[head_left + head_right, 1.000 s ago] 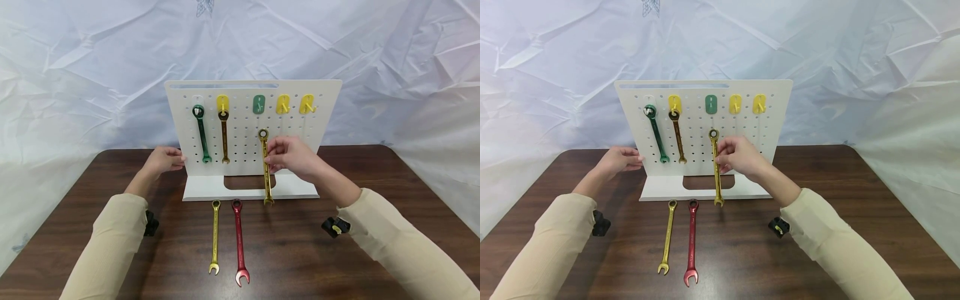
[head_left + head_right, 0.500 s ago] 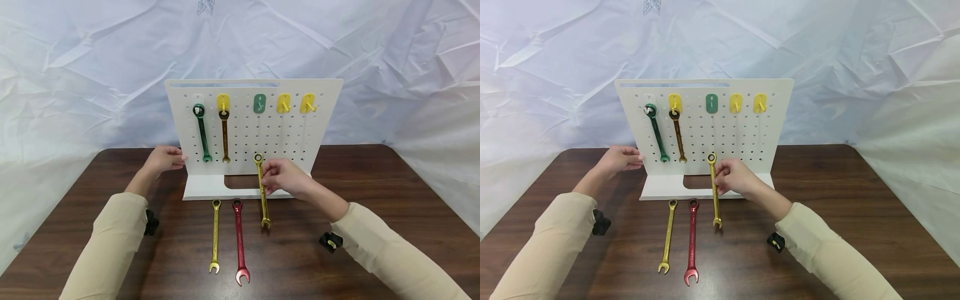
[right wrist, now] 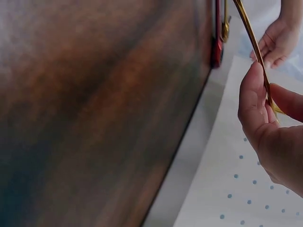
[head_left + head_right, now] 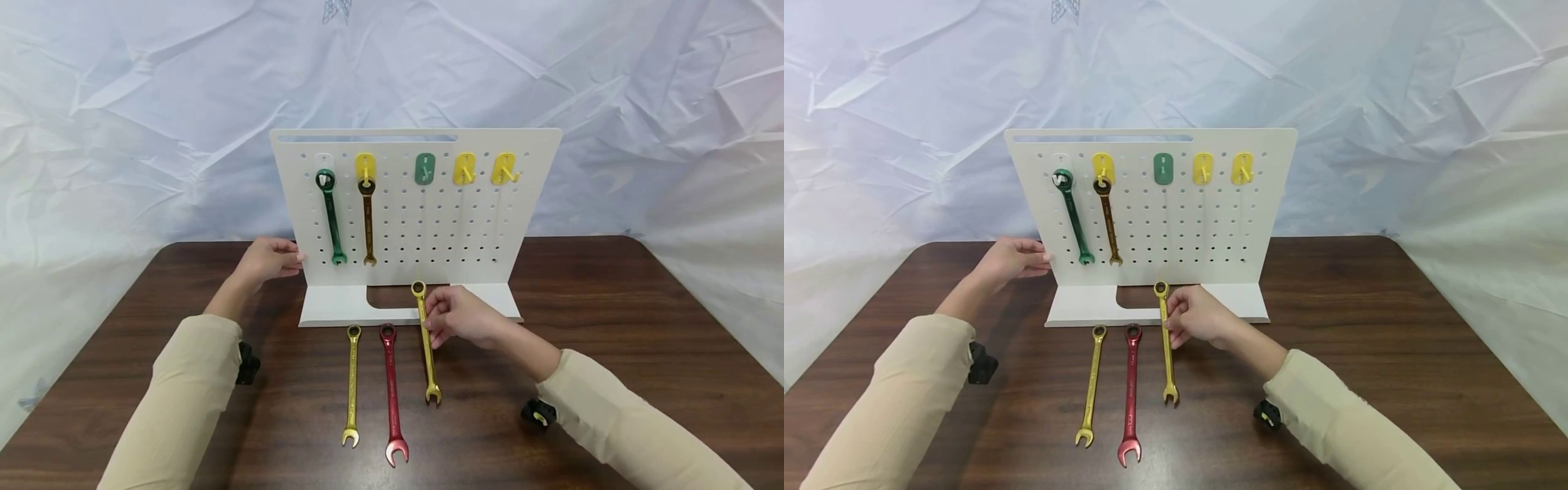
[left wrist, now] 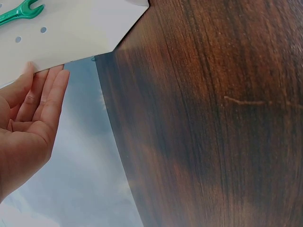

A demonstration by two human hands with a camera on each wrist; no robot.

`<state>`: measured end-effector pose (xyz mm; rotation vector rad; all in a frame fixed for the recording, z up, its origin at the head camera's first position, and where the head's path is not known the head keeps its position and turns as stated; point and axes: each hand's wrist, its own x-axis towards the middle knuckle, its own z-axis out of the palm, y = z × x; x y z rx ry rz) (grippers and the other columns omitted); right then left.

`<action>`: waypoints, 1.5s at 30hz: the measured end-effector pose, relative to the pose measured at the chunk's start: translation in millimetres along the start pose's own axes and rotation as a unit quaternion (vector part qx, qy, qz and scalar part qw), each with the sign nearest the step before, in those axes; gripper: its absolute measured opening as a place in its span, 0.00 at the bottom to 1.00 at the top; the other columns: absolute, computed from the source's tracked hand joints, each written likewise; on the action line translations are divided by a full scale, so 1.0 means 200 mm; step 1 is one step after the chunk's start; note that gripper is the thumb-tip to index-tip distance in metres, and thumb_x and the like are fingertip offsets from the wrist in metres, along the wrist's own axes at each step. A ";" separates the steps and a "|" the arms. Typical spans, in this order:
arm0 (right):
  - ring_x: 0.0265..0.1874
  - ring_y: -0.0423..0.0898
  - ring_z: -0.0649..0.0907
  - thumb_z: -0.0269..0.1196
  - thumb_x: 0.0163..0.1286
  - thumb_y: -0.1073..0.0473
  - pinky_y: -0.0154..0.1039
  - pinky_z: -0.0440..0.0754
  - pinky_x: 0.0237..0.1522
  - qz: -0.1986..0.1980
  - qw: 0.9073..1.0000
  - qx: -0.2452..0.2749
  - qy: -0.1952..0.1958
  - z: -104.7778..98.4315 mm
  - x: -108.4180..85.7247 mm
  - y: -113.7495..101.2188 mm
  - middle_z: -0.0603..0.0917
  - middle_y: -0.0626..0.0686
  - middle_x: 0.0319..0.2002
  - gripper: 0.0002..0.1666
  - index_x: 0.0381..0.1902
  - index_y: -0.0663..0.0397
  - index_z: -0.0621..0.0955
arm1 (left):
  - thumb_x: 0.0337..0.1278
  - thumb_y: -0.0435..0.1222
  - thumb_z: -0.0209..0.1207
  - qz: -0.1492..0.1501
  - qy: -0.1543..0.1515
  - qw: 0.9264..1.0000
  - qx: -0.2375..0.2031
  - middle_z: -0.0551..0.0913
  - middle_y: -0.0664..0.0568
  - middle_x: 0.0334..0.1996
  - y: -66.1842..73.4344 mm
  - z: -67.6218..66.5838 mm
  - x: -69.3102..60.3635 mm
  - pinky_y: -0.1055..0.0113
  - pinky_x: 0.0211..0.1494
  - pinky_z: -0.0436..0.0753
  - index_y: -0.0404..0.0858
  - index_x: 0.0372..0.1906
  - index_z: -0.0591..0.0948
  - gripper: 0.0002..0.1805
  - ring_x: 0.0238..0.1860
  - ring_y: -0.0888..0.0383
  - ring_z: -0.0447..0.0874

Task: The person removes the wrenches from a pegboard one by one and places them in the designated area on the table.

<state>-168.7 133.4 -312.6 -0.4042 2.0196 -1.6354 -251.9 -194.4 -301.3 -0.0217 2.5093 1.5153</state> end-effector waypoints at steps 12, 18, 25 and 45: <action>0.17 0.45 0.79 0.52 0.59 0.80 0.44 0.85 0.26 0.050 0.998 0.019 -0.016 0.06 -0.01 0.07 0.75 0.57 0.21 0.05 0.34 0.74 0.69 | 0.63 0.33 0.52 0.002 -0.001 1.000 0.002 0.74 0.33 0.50 0.00 0.00 0.00 0.56 0.53 0.77 0.24 0.51 0.73 0.17 0.51 0.42 0.75; 0.16 0.46 0.80 0.52 0.60 0.79 0.46 0.84 0.26 0.068 0.997 0.033 -0.027 0.07 -0.01 0.11 0.75 0.58 0.20 0.05 0.32 0.72 0.68 | 0.63 0.33 0.53 0.006 -0.001 1.000 -0.001 0.74 0.33 0.50 0.00 0.00 0.00 0.55 0.52 0.77 0.24 0.51 0.73 0.17 0.51 0.41 0.75; 0.16 0.47 0.80 0.53 0.61 0.78 0.48 0.84 0.26 0.085 0.995 0.032 -0.042 0.08 -0.02 0.13 0.76 0.58 0.20 0.04 0.32 0.70 0.69 | 0.63 0.34 0.53 0.005 0.001 1.000 0.007 0.74 0.33 0.50 0.01 0.00 -0.01 0.56 0.52 0.78 0.24 0.51 0.73 0.17 0.51 0.42 0.75; 0.15 0.48 0.81 0.53 0.62 0.78 0.48 0.84 0.26 0.116 0.992 0.018 -0.036 0.08 -0.04 0.14 0.76 0.59 0.18 0.04 0.29 0.69 0.69 | 0.63 0.34 0.53 0.005 0.003 1.000 0.008 0.75 0.33 0.49 0.00 0.00 0.00 0.55 0.52 0.78 0.24 0.50 0.73 0.17 0.50 0.41 0.75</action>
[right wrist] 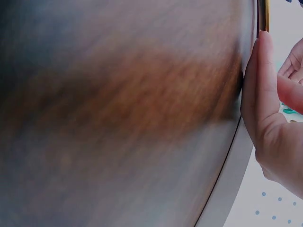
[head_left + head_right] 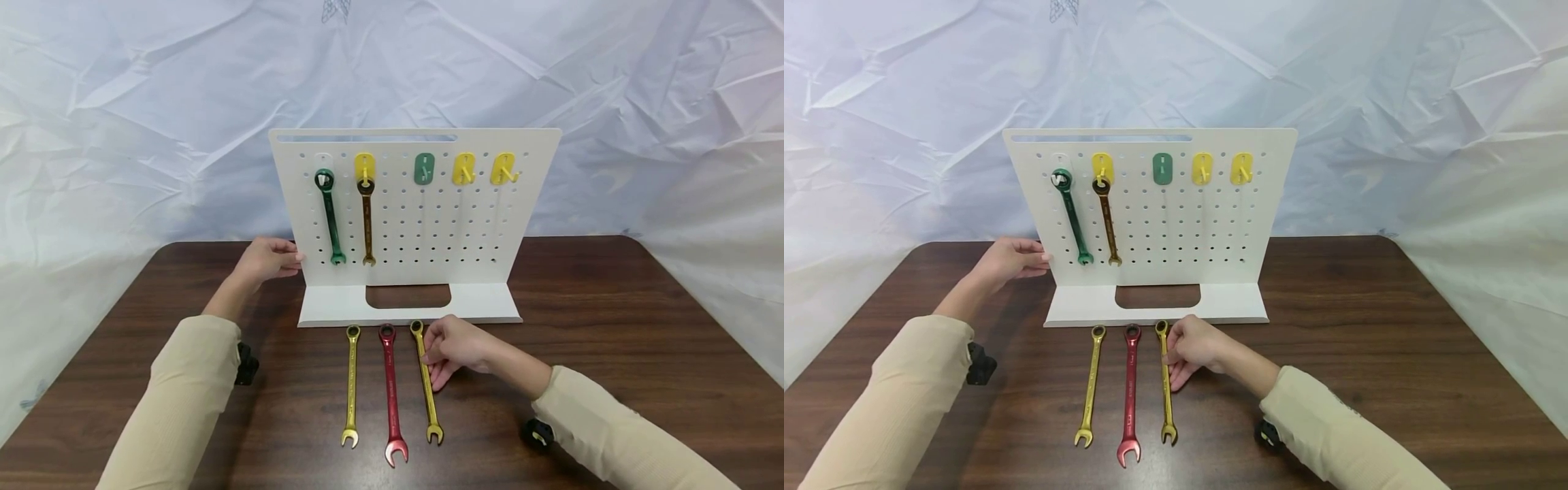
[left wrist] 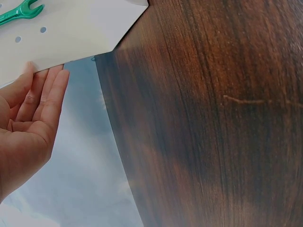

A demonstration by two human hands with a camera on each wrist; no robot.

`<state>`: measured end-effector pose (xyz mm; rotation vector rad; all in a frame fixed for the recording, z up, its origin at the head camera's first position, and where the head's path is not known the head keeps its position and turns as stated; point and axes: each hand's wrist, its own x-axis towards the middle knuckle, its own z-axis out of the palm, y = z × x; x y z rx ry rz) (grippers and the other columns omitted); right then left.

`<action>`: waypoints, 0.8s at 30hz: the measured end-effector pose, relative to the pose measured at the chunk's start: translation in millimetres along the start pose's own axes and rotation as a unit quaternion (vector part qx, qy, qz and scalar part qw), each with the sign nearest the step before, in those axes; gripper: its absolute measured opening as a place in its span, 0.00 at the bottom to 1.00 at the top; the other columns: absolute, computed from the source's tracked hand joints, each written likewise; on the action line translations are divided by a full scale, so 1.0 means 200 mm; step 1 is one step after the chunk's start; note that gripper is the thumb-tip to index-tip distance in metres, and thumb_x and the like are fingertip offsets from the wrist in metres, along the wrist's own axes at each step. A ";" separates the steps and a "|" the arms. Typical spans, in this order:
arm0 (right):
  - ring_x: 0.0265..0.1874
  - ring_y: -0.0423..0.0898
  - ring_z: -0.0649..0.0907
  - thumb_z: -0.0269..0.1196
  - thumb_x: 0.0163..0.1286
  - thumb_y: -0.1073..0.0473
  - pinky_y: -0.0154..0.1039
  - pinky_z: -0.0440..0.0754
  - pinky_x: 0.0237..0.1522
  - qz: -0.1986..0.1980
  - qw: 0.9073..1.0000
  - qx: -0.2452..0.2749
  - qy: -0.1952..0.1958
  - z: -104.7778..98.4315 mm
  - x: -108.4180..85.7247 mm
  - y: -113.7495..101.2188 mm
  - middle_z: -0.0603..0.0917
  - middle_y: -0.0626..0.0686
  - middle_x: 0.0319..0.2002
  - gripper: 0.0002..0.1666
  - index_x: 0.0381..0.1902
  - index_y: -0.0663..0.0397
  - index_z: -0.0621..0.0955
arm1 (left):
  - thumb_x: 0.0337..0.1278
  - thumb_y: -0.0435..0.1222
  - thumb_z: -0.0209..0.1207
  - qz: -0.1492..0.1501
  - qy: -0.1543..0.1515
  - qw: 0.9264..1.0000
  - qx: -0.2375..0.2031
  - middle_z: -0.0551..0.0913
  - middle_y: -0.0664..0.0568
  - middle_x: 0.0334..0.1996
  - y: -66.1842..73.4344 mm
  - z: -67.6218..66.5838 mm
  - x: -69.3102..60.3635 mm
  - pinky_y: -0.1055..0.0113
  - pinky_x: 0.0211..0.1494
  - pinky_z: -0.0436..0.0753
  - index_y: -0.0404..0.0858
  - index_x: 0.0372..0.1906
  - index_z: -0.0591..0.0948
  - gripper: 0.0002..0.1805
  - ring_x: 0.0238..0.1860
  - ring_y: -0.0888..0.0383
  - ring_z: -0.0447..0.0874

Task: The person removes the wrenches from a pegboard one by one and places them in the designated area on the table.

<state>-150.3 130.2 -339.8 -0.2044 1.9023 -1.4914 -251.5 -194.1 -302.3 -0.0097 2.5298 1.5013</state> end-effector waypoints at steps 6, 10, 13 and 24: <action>0.15 0.49 0.81 0.52 0.62 0.77 0.47 0.84 0.25 0.004 1.000 0.000 0.003 0.00 0.00 0.00 0.77 0.61 0.20 0.04 0.29 0.70 0.70 | 0.63 0.34 0.53 0.000 0.001 1.000 -0.003 0.75 0.33 0.49 0.00 0.00 0.00 0.55 0.52 0.78 0.24 0.50 0.73 0.18 0.50 0.41 0.76; 0.15 0.49 0.82 0.53 0.62 0.76 0.45 0.84 0.25 0.010 1.000 -0.004 0.010 0.00 0.00 0.00 0.77 0.61 0.20 0.02 0.30 0.72 0.70 | 0.63 0.34 0.54 -0.001 0.001 1.000 -0.006 0.75 0.33 0.49 0.00 0.00 0.00 0.56 0.52 0.78 0.24 0.51 0.73 0.18 0.50 0.41 0.76; 0.15 0.49 0.82 0.53 0.62 0.76 0.45 0.84 0.25 0.020 1.000 -0.008 0.017 0.00 0.01 0.00 0.77 0.61 0.20 0.03 0.29 0.71 0.70 | 0.62 0.35 0.54 -0.002 0.002 1.000 -0.004 0.75 0.33 0.48 0.00 0.00 0.00 0.56 0.52 0.78 0.24 0.51 0.73 0.18 0.50 0.41 0.76; 0.14 0.48 0.81 0.54 0.61 0.75 0.45 0.84 0.24 0.035 0.999 -0.011 0.027 -0.01 0.01 0.00 0.77 0.60 0.18 0.03 0.28 0.69 0.71 | 0.63 0.35 0.53 -0.002 0.000 1.000 -0.003 0.74 0.33 0.49 0.00 0.00 0.01 0.56 0.52 0.78 0.24 0.50 0.73 0.18 0.50 0.41 0.75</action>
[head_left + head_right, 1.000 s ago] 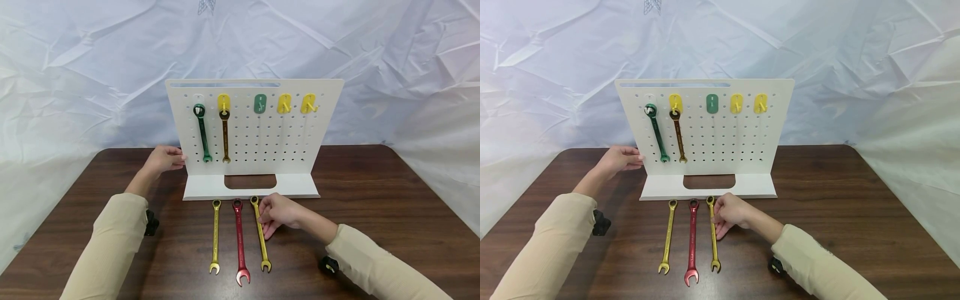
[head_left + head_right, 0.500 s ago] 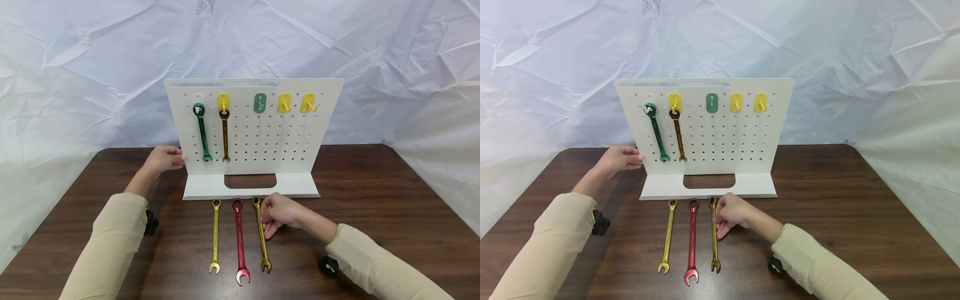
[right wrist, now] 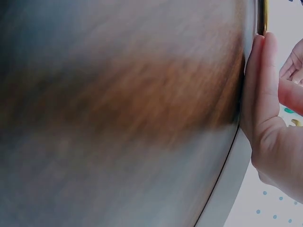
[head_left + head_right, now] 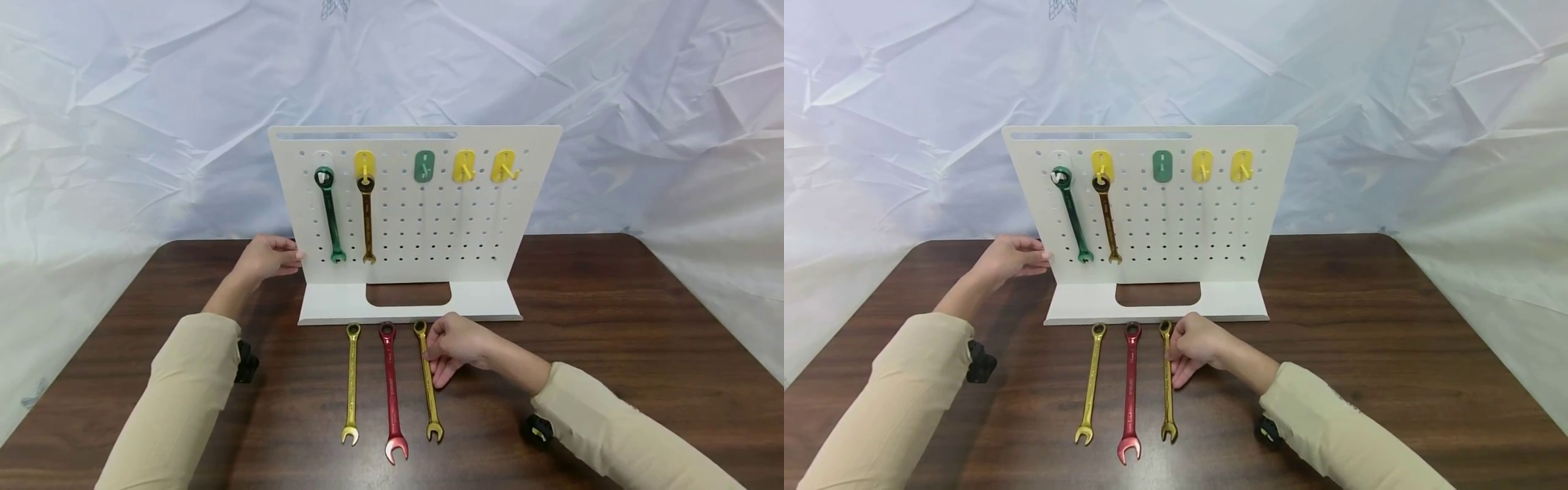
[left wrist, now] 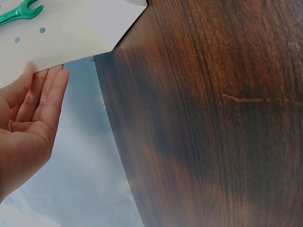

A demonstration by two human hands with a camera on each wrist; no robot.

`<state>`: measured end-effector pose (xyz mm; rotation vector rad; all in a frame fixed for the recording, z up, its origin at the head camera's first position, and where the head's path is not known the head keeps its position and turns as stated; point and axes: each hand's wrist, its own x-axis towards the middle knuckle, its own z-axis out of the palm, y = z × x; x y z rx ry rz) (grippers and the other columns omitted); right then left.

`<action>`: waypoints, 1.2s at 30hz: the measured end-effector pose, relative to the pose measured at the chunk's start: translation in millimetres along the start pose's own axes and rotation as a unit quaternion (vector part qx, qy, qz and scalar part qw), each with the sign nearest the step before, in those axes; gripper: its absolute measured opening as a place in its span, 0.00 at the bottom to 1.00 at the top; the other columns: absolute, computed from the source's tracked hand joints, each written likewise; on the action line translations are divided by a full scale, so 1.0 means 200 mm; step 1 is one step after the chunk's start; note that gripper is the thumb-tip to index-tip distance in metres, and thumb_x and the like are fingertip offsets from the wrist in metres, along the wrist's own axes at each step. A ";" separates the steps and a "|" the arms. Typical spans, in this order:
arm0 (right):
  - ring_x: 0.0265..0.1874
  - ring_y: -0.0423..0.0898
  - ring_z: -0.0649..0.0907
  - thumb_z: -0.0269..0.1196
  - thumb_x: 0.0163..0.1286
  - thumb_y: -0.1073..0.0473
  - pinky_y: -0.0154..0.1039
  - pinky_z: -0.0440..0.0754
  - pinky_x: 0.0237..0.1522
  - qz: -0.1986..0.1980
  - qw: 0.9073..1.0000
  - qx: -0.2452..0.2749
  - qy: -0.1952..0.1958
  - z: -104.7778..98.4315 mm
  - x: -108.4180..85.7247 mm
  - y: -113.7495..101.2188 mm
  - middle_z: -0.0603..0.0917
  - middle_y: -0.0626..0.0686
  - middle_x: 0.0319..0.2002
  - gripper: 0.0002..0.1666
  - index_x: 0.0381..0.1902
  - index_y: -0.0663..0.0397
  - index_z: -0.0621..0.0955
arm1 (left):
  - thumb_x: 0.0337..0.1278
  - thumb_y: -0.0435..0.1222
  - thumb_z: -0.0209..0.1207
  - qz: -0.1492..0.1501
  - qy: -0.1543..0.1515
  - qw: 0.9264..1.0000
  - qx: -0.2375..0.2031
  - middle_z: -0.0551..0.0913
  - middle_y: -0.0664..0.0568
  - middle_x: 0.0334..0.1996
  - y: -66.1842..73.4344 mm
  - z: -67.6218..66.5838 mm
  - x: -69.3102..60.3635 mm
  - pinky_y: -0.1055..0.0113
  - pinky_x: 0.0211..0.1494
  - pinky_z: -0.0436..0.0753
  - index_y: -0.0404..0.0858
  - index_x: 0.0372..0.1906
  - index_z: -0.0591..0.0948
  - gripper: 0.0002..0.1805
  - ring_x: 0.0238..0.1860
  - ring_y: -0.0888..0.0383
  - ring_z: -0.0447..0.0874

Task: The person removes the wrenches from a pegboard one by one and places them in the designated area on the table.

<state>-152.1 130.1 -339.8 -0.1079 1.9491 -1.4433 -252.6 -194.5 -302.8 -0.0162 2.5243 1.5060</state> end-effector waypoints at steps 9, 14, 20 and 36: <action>0.14 0.48 0.81 0.54 0.62 0.75 0.44 0.84 0.23 0.005 1.000 -0.001 0.004 -0.01 0.00 0.00 0.77 0.59 0.18 0.03 0.28 0.70 0.72 | 0.63 0.35 0.53 -0.002 0.001 1.000 0.001 0.74 0.33 0.49 0.01 0.00 0.00 0.56 0.52 0.78 0.24 0.50 0.73 0.18 0.50 0.40 0.75; 0.13 0.48 0.81 0.54 0.62 0.74 0.44 0.84 0.23 0.004 1.000 0.000 0.009 -0.02 -0.01 -0.01 0.76 0.60 0.18 0.02 0.29 0.71 0.72 | 0.63 0.35 0.54 -0.004 -0.001 1.000 0.002 0.74 0.33 0.49 0.01 0.00 0.00 0.56 0.52 0.77 0.24 0.51 0.73 0.18 0.51 0.40 0.75; 0.14 0.47 0.81 0.54 0.61 0.74 0.45 0.84 0.23 -0.008 1.000 0.001 0.003 -0.04 -0.01 0.00 0.76 0.59 0.19 0.02 0.31 0.72 0.72 | 0.63 0.34 0.53 -0.005 -0.002 1.000 0.003 0.74 0.33 0.50 0.01 0.00 0.00 0.56 0.52 0.78 0.24 0.51 0.73 0.18 0.52 0.41 0.75; 0.18 0.48 0.81 0.53 0.62 0.72 0.45 0.84 0.25 -0.054 0.998 -0.017 -0.007 -0.09 0.02 -0.02 0.77 0.60 0.23 0.05 0.35 0.74 0.72 | 0.63 0.34 0.53 -0.010 -0.003 1.000 0.001 0.74 0.34 0.51 0.01 0.00 0.00 0.57 0.52 0.78 0.25 0.51 0.73 0.18 0.52 0.42 0.75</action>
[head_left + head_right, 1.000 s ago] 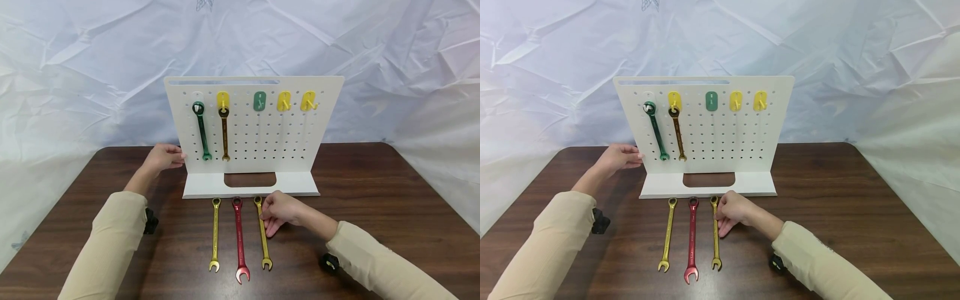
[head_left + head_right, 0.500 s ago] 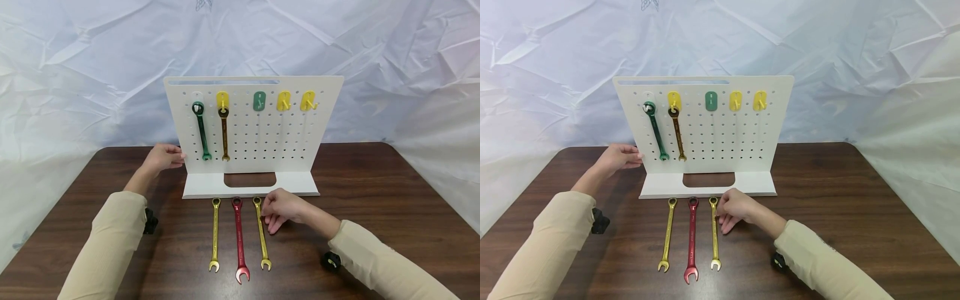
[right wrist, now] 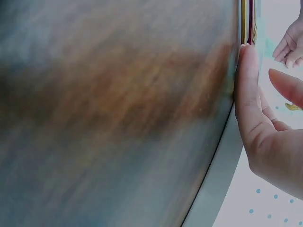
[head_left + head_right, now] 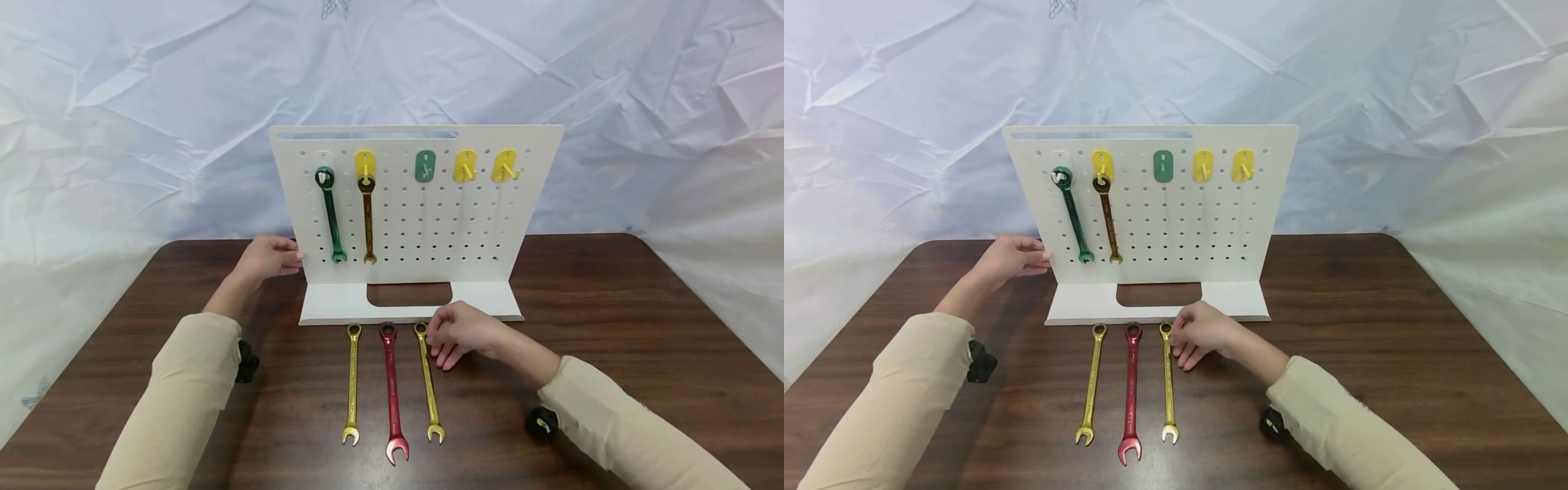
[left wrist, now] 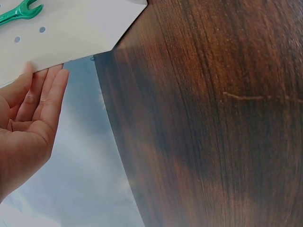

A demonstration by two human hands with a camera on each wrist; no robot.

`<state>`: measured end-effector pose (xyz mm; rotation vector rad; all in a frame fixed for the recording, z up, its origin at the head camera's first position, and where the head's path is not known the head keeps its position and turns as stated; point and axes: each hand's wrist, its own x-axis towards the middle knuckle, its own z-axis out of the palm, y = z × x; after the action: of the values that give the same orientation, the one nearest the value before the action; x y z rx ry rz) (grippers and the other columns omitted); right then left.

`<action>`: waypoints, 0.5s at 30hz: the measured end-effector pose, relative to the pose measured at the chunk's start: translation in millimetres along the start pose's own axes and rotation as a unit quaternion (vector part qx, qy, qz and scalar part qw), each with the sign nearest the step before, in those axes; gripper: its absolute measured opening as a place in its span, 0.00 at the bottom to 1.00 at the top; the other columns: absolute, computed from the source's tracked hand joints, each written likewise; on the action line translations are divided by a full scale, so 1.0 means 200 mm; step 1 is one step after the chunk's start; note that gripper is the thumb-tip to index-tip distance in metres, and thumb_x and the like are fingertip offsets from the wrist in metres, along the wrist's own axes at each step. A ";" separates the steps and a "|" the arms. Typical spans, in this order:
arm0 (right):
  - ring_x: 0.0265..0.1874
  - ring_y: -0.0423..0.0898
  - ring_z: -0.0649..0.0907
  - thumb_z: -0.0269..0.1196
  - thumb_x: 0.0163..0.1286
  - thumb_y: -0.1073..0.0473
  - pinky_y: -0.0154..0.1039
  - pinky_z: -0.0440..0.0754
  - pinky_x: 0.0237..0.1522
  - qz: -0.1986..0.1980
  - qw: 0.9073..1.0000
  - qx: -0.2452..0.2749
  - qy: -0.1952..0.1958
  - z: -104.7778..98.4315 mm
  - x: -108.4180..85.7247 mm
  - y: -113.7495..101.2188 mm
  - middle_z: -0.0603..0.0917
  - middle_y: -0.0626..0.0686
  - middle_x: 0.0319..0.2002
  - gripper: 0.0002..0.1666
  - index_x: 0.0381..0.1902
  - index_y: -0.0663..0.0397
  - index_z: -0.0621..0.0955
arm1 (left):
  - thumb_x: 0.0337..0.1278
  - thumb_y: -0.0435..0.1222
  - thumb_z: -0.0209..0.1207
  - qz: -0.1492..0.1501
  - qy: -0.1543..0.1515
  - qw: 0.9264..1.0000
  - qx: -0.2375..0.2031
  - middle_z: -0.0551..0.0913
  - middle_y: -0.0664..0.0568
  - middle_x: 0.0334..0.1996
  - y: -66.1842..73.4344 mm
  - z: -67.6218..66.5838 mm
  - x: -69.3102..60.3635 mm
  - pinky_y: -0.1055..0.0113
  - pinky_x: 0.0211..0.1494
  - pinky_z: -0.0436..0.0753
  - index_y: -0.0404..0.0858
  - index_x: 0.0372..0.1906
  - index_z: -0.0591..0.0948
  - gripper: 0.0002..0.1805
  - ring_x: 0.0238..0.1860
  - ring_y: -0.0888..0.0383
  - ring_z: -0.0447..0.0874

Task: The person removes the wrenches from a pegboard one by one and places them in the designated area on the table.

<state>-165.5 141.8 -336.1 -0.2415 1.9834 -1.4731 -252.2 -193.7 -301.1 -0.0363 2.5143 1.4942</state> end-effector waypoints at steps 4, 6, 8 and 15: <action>0.19 0.48 0.81 0.54 0.62 0.73 0.44 0.84 0.26 -0.010 1.000 -0.005 -0.001 -0.02 0.00 -0.01 0.78 0.60 0.24 0.07 0.37 0.75 0.72 | 0.63 0.34 0.53 -0.005 0.000 1.000 0.002 0.74 0.34 0.51 0.00 0.00 0.00 0.56 0.53 0.77 0.25 0.52 0.73 0.18 0.52 0.42 0.75; 0.20 0.48 0.81 0.54 0.61 0.73 0.44 0.84 0.26 -0.013 1.000 -0.003 0.000 -0.03 0.01 -0.02 0.78 0.60 0.24 0.07 0.37 0.75 0.72 | 0.63 0.34 0.53 -0.006 0.000 1.000 0.001 0.74 0.34 0.51 0.01 0.00 -0.01 0.56 0.53 0.77 0.25 0.51 0.73 0.18 0.52 0.42 0.75; 0.20 0.48 0.81 0.55 0.61 0.73 0.44 0.84 0.27 -0.017 1.000 -0.002 0.001 -0.03 0.01 -0.03 0.78 0.61 0.24 0.08 0.38 0.75 0.72 | 0.63 0.34 0.53 -0.005 0.001 1.000 0.000 0.74 0.34 0.51 0.01 0.00 0.00 0.56 0.53 0.77 0.24 0.51 0.72 0.18 0.52 0.42 0.75; 0.21 0.48 0.81 0.55 0.62 0.73 0.45 0.84 0.29 -0.023 1.000 -0.005 0.005 -0.06 0.02 -0.06 0.79 0.61 0.25 0.08 0.39 0.76 0.72 | 0.63 0.34 0.53 -0.002 0.001 1.000 0.003 0.74 0.34 0.51 0.00 0.00 0.00 0.55 0.53 0.77 0.25 0.51 0.73 0.17 0.52 0.42 0.75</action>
<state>-177.7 144.9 -325.6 -0.2861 2.0059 -1.4950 -252.4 -193.5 -300.5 -0.0430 2.5190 1.4856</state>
